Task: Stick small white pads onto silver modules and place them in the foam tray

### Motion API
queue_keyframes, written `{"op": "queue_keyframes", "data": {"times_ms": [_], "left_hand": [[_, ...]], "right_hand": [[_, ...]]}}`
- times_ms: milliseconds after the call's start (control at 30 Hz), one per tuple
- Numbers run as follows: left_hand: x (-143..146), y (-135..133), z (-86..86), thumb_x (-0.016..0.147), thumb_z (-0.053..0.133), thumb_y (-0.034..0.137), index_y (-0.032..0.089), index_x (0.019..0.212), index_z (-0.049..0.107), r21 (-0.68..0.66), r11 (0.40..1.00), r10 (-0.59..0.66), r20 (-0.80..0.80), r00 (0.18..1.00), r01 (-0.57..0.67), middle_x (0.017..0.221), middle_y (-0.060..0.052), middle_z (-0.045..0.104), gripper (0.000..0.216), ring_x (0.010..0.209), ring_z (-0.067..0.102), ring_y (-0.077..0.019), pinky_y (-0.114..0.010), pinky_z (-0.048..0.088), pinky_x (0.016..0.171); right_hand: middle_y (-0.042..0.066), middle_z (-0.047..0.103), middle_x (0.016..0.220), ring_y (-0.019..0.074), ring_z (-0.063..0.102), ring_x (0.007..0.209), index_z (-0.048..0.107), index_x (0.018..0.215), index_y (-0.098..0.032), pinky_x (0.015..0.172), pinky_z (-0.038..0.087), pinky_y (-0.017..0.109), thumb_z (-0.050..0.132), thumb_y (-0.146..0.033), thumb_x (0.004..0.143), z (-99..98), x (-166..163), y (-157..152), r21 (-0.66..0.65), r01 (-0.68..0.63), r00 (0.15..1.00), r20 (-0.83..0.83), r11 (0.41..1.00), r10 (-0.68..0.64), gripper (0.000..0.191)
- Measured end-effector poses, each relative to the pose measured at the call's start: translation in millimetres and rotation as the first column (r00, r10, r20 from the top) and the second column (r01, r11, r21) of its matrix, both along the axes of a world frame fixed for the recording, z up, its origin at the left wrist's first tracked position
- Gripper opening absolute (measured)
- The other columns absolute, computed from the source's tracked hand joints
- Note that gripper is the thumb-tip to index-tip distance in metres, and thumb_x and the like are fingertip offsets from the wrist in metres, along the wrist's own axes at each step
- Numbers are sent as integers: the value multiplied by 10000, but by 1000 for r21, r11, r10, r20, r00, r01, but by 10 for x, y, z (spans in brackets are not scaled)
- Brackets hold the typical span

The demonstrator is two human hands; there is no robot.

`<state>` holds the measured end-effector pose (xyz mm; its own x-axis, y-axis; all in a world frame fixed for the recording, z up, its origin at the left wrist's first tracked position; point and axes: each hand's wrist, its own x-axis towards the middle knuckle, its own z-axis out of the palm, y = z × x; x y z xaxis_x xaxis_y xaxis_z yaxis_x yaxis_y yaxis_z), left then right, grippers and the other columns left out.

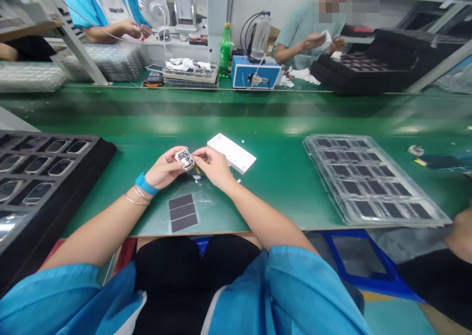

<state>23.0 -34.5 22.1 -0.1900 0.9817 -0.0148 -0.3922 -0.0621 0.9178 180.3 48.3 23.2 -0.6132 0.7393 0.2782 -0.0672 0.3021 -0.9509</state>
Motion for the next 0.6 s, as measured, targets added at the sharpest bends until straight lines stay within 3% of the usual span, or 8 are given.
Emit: {"op": "queue_keyframes", "data": {"times_ms": [67, 200, 267, 367, 467, 533, 600], "left_hand": [[-4, -2, -12, 477, 922, 306, 206, 1011, 679, -4, 1000, -10, -11, 1000, 10, 918, -33, 710, 595, 796, 691, -178, -321, 598, 749], [-1, 1, -35, 482, 918, 281, 198, 1022, 680, -4, 1000, -23, -7, 1000, 23, 939, -36, 705, 595, 786, 683, -164, -293, 586, 731], [6, 3, -29, 476, 922, 268, 196, 1013, 681, -2, 1000, -16, 18, 1000, 16, 933, -33, 706, 593, 784, 683, -157, -278, 585, 727], [-8, 3, -2, 486, 925, 256, 195, 1000, 670, 10, 1000, -13, 53, 998, 13, 920, -27, 711, 577, 778, 683, -145, -257, 585, 719], [-62, 2, 25, 518, 919, 231, 190, 1000, 651, 28, 999, -48, 63, 997, 46, 917, -25, 715, 553, 790, 688, -148, -259, 583, 724], [-103, 2, 35, 536, 913, 221, 188, 1002, 640, 32, 997, -67, 65, 996, 65, 920, -27, 715, 541, 817, 693, -162, -281, 584, 747], [-131, 2, 39, 554, 905, 219, 189, 1008, 634, 21, 997, -77, 66, 995, 75, 924, -26, 712, 530, 839, 695, -172, -307, 583, 777]], "right_hand": [[28, 726, 846, 173, 689, 780, 662, 852, -193, 767, 570, 311, 651, -334, 773, -8, -8, -59, 3, 41, 999, -17, 999, -41, 162], [29, 712, 842, 180, 684, 809, 653, 838, -193, 841, 559, 339, 626, -287, 794, -5, 22, -58, 133, 96, 995, 6, 986, -98, 107], [30, 705, 869, 181, 681, 851, 632, 860, -197, 872, 551, 344, 630, -287, 808, -5, 19, -54, 118, 87, 996, 6, 989, -88, 104], [21, 704, 955, 165, 679, 925, 583, 981, -216, 887, 553, 321, 706, -302, 778, -12, -3, -55, -168, -65, 997, -54, 984, 57, 252], [14, 715, 934, 151, 696, 866, 568, 1059, -218, 816, 578, 292, 810, -268, 693, -15, -3, -24, -517, -301, 944, -46, 801, 325, 443], [8, 705, 800, 134, 691, 742, 609, 982, -186, 721, 584, 253, 835, -217, 665, 0, 20, 33, -620, -297, 922, 11, 726, 386, 391], [0, 673, 702, 107, 661, 655, 644, 871, -163, 648, 569, 210, 825, -178, 678, 33, 56, 108, -628, -220, 947, 47, 747, 319, 266]]}}
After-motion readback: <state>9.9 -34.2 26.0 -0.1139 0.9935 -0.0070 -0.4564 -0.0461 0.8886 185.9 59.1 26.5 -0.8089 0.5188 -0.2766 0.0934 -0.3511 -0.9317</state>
